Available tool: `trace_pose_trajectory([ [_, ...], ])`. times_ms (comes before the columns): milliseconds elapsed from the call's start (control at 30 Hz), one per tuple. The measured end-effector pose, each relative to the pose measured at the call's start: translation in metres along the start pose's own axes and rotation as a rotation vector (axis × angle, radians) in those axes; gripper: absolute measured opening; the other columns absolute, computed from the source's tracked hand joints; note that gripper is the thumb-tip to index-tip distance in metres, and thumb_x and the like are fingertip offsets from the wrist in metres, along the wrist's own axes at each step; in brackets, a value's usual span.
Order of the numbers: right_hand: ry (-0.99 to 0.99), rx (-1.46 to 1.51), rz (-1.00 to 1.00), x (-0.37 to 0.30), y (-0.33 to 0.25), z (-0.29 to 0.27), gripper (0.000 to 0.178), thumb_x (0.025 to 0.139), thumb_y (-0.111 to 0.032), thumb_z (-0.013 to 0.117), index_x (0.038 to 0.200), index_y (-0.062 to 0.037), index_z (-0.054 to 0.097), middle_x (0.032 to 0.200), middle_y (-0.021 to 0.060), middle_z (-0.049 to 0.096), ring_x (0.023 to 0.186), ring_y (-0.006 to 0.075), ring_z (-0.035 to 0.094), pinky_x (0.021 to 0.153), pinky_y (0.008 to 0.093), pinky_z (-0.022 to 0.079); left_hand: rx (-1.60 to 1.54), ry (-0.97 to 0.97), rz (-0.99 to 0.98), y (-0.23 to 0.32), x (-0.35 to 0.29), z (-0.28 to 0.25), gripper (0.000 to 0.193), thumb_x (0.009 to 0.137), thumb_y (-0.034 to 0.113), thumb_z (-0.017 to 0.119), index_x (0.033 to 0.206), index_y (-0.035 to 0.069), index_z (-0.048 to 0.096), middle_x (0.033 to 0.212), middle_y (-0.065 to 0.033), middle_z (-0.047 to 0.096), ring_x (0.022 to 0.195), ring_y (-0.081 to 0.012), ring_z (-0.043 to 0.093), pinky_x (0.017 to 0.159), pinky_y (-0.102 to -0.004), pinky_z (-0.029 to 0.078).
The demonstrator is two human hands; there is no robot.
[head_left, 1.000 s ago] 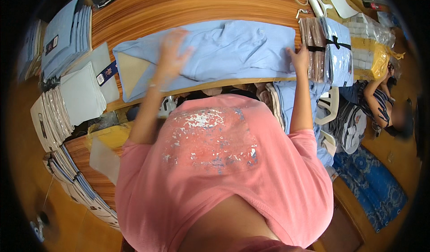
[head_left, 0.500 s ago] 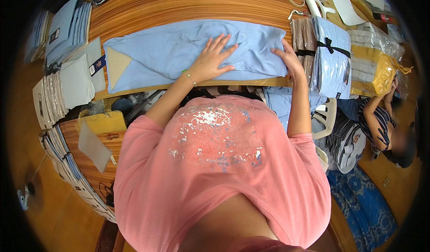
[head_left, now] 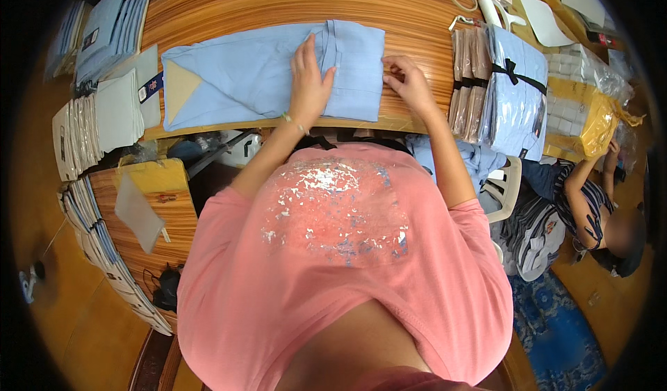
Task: The person folds a blue shirt over a cardboard insert, places it inside a clear plastic bag, seals the bag, and applies a black strap around the package.
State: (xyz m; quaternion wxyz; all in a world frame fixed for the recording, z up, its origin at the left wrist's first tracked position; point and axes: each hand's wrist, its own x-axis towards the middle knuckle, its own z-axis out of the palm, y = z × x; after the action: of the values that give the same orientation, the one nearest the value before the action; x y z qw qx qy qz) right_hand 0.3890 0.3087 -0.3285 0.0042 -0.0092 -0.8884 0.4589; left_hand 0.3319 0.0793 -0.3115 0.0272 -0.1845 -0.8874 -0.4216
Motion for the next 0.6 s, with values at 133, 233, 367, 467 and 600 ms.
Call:
trace_pose_trajectory([
  [133,0.006,-0.219,-0.107,0.007,-0.008,0.01,0.032,0.073,-0.006,0.066,0.105,-0.0043,0.06,0.091,0.0131,0.059,0.085,0.0301,0.056,0.077,0.0332,0.046,0.014,-0.281,0.327,0.028,-0.047,0.03,0.09,0.071,0.033,0.071,0.138,-0.002,0.023,0.142,-0.0266,0.022,0.132,-0.0379,0.022,0.105,-0.0514,0.02],
  [233,0.058,-0.362,-0.155,0.009,-0.004,0.004,0.047,0.073,-0.005,0.064,0.118,-0.0106,0.054,0.112,0.0142,0.054,0.104,0.0317,0.05,0.089,0.0412,0.04,0.169,-0.224,0.196,0.019,-0.061,0.057,0.09,0.074,0.037,0.067,0.139,-0.005,0.02,0.146,-0.0266,0.012,0.138,-0.0382,0.009,0.102,-0.0633,0.011],
  [367,0.158,-0.495,-0.386,0.028,-0.002,0.009,0.061,0.073,-0.003,0.062,0.129,-0.0227,0.047,0.136,0.0096,0.04,0.126,0.0301,0.037,0.102,0.0545,0.025,0.323,-0.237,0.172,0.005,-0.064,0.06,0.08,0.079,0.029,0.062,0.139,-0.004,0.021,0.146,-0.0247,0.014,0.138,-0.0368,0.01,0.105,-0.0587,0.011],
  [467,0.066,-0.628,-0.584,0.058,-0.006,0.021,0.057,0.07,-0.004,0.063,0.123,-0.0256,0.054,0.14,0.006,0.037,0.133,0.0249,0.03,0.105,0.0603,0.016,0.198,-0.234,0.158,0.007,-0.061,0.053,0.072,0.081,0.023,0.058,0.138,-0.005,0.024,0.146,-0.0237,0.018,0.137,-0.0359,0.013,0.108,-0.0526,0.013],
  [600,-0.291,-0.632,-0.6,0.084,-0.034,0.013,0.042,0.066,-0.005,0.061,0.106,-0.0173,0.063,0.121,0.0076,0.055,0.12,0.0244,0.044,0.101,0.0527,0.027,-0.239,-0.102,0.026,0.006,-0.074,0.01,0.048,0.087,0.015,0.049,0.129,-0.006,0.041,0.133,-0.0251,0.041,0.128,-0.031,0.036,0.105,-0.0345,0.028],
])
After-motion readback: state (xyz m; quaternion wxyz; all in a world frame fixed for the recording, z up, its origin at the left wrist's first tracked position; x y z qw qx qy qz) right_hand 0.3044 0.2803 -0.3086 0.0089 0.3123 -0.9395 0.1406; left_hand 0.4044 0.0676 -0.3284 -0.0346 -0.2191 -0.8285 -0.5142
